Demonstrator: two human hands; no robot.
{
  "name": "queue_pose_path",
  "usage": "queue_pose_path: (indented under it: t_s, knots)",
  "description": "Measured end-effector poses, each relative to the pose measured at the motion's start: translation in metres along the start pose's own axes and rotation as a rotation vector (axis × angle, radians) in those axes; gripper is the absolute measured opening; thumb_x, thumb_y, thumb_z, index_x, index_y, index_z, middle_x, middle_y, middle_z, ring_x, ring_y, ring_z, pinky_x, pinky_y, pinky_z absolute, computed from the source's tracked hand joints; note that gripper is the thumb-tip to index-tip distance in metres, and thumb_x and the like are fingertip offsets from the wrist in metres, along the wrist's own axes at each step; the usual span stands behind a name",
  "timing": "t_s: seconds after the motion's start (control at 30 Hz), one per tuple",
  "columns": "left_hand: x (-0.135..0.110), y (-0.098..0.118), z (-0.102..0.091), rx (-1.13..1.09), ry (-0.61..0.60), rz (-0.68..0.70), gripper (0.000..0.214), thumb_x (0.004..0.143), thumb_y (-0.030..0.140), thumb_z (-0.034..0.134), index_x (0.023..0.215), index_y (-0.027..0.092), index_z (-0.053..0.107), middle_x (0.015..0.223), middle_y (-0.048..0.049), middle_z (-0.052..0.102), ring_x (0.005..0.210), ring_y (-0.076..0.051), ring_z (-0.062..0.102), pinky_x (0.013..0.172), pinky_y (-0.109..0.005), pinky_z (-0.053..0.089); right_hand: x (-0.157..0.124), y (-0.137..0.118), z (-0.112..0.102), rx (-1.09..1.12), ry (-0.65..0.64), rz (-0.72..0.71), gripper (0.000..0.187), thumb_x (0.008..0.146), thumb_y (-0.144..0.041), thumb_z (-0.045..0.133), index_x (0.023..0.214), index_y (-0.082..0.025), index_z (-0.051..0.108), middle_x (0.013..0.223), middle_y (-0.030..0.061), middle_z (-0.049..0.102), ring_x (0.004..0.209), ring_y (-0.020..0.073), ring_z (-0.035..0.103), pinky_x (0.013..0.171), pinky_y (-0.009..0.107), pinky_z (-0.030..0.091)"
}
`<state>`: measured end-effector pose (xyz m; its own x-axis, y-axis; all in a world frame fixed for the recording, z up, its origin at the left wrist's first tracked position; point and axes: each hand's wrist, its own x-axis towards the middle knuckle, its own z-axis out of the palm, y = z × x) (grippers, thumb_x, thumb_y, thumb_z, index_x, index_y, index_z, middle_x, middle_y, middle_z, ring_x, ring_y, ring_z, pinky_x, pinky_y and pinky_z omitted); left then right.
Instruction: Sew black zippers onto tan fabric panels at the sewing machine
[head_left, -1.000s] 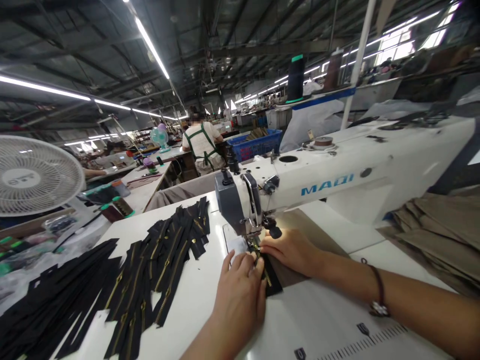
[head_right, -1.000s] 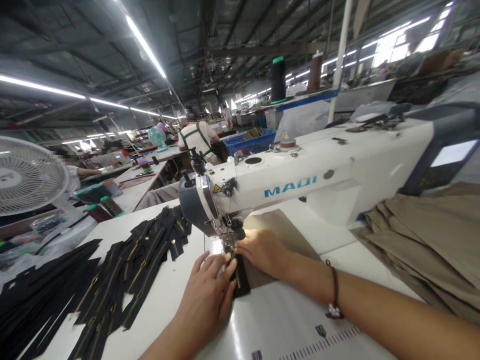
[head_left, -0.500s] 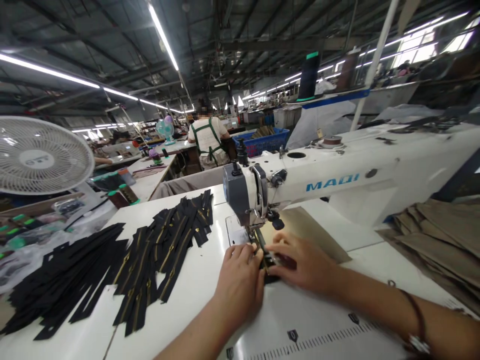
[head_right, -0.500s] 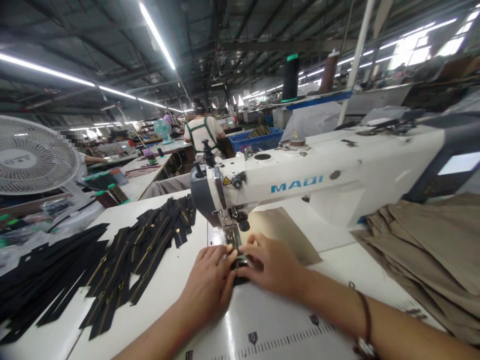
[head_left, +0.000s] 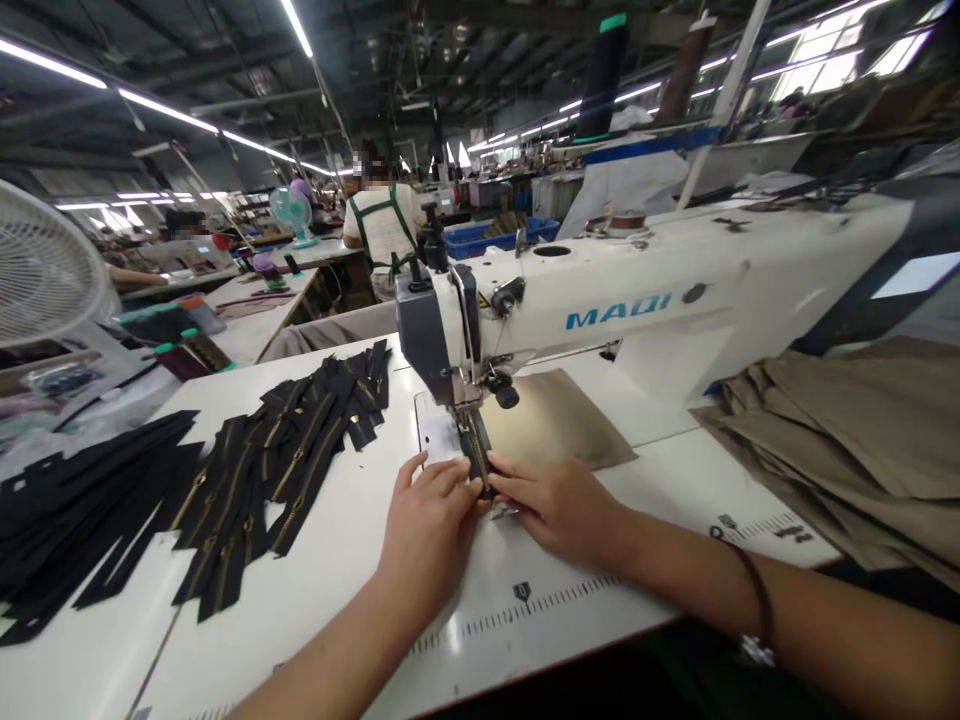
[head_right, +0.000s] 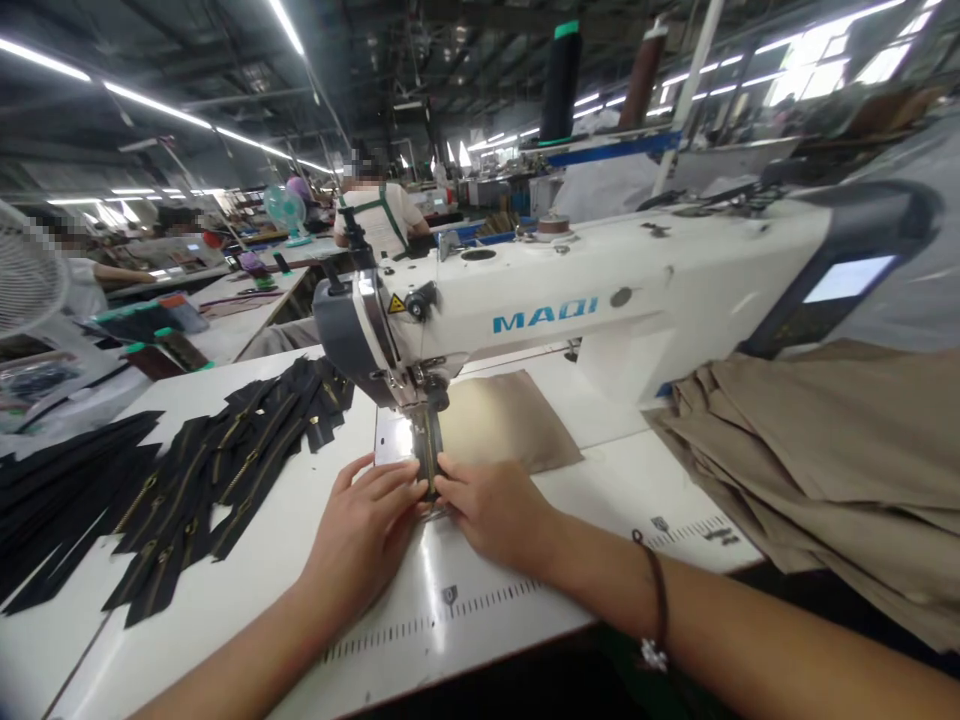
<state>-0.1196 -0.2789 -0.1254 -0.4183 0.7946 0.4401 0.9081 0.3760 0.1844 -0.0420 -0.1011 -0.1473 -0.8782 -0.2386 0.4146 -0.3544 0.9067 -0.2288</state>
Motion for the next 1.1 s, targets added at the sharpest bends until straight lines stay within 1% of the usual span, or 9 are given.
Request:
queue_pose_path:
  t_s: [0.1, 0.23, 0.33, 0.43, 0.6, 0.7, 0.8, 0.97, 1.1]
  knots:
    - [0.005, -0.005, 0.001, 0.015, -0.016, -0.010, 0.014, 0.087, 0.015, 0.057, 0.095, 0.020, 0.067, 0.105, -0.0072, 0.068, 0.098, -0.025, 0.062, 0.097, -0.052, 0.037, 0.007, 0.003, -0.001, 0.000, -0.009, 0.015, 0.028, 0.081, -0.010, 0.052, 0.106, -0.014, 0.066, 0.123, 0.0114, 0.058, 0.088, 0.0252, 0.066, 0.072, 0.036, 0.057]
    - [0.013, -0.013, 0.003, 0.022, -0.040, -0.038, 0.015, 0.085, 0.013, 0.058, 0.095, 0.020, 0.067, 0.106, -0.0064, 0.067, 0.098, -0.024, 0.061, 0.096, -0.050, 0.038, 0.020, 0.011, 0.000, 0.024, -0.010, 0.025, 0.028, 0.080, -0.008, 0.051, 0.102, -0.013, 0.067, 0.121, 0.0122, 0.059, 0.091, 0.0249, 0.065, 0.077, 0.035, 0.055]
    - [0.020, -0.020, 0.005, 0.011, -0.023, -0.050, 0.014, 0.084, 0.011, 0.058, 0.091, 0.020, 0.068, 0.103, -0.0056, 0.067, 0.093, -0.022, 0.061, 0.094, -0.047, 0.039, 0.030, 0.018, 0.001, 0.057, -0.013, 0.019, 0.031, 0.078, -0.005, 0.050, 0.103, -0.014, 0.066, 0.121, 0.0117, 0.059, 0.094, 0.0242, 0.064, 0.081, 0.034, 0.054]
    - [0.027, -0.029, 0.010, -0.002, 0.007, -0.057, 0.011, 0.084, 0.014, 0.059, 0.085, 0.021, 0.067, 0.095, -0.0048, 0.066, 0.087, -0.021, 0.061, 0.089, -0.045, 0.042, 0.039, 0.023, 0.003, 0.106, -0.017, 0.021, 0.029, 0.078, -0.004, 0.050, 0.099, -0.015, 0.067, 0.116, 0.0091, 0.062, 0.092, 0.0211, 0.065, 0.081, 0.029, 0.053]
    - [0.031, -0.038, 0.017, -0.008, 0.073, -0.042, 0.012, 0.086, 0.015, 0.057, 0.078, 0.019, 0.066, 0.089, -0.0044, 0.068, 0.081, -0.021, 0.062, 0.081, -0.043, 0.046, 0.045, 0.030, 0.013, 0.108, 0.055, 0.058, 0.030, 0.076, -0.003, 0.051, 0.097, -0.015, 0.068, 0.115, 0.0101, 0.063, 0.091, 0.0213, 0.065, 0.084, 0.028, 0.051]
    - [0.029, -0.036, 0.018, -0.009, 0.108, -0.024, 0.016, 0.087, 0.014, 0.054, 0.075, 0.019, 0.065, 0.089, -0.0046, 0.069, 0.080, -0.020, 0.063, 0.085, -0.044, 0.045, 0.043, 0.030, 0.020, 0.108, 0.093, 0.061, 0.030, 0.077, -0.004, 0.051, 0.098, -0.016, 0.068, 0.118, 0.0099, 0.061, 0.096, 0.0216, 0.064, 0.086, 0.028, 0.051]
    - [0.026, -0.034, 0.018, -0.009, 0.101, -0.035, 0.018, 0.087, 0.011, 0.052, 0.075, 0.019, 0.063, 0.087, -0.0033, 0.069, 0.080, -0.019, 0.064, 0.088, -0.044, 0.044, 0.042, 0.027, 0.023, 0.105, 0.117, 0.083, 0.027, 0.078, -0.004, 0.051, 0.095, -0.016, 0.069, 0.116, 0.0091, 0.063, 0.097, 0.0219, 0.064, 0.087, 0.029, 0.051]
    - [0.027, -0.038, 0.019, -0.024, 0.089, -0.066, 0.016, 0.083, 0.008, 0.057, 0.072, 0.019, 0.062, 0.087, -0.0019, 0.069, 0.081, -0.020, 0.065, 0.089, -0.047, 0.043, 0.047, 0.027, 0.021, 0.074, 0.075, 0.097, 0.023, 0.079, -0.006, 0.053, 0.090, -0.017, 0.070, 0.106, 0.0080, 0.067, 0.087, 0.0202, 0.066, 0.079, 0.025, 0.052]
    - [0.030, -0.043, 0.021, -0.038, 0.099, -0.060, 0.013, 0.083, 0.010, 0.059, 0.075, 0.019, 0.063, 0.091, -0.0021, 0.070, 0.084, -0.021, 0.065, 0.089, -0.048, 0.044, 0.052, 0.033, 0.022, 0.019, 0.110, 0.092, 0.023, 0.078, -0.007, 0.055, 0.088, -0.020, 0.070, 0.099, 0.0044, 0.069, 0.081, 0.0182, 0.068, 0.075, 0.022, 0.052]
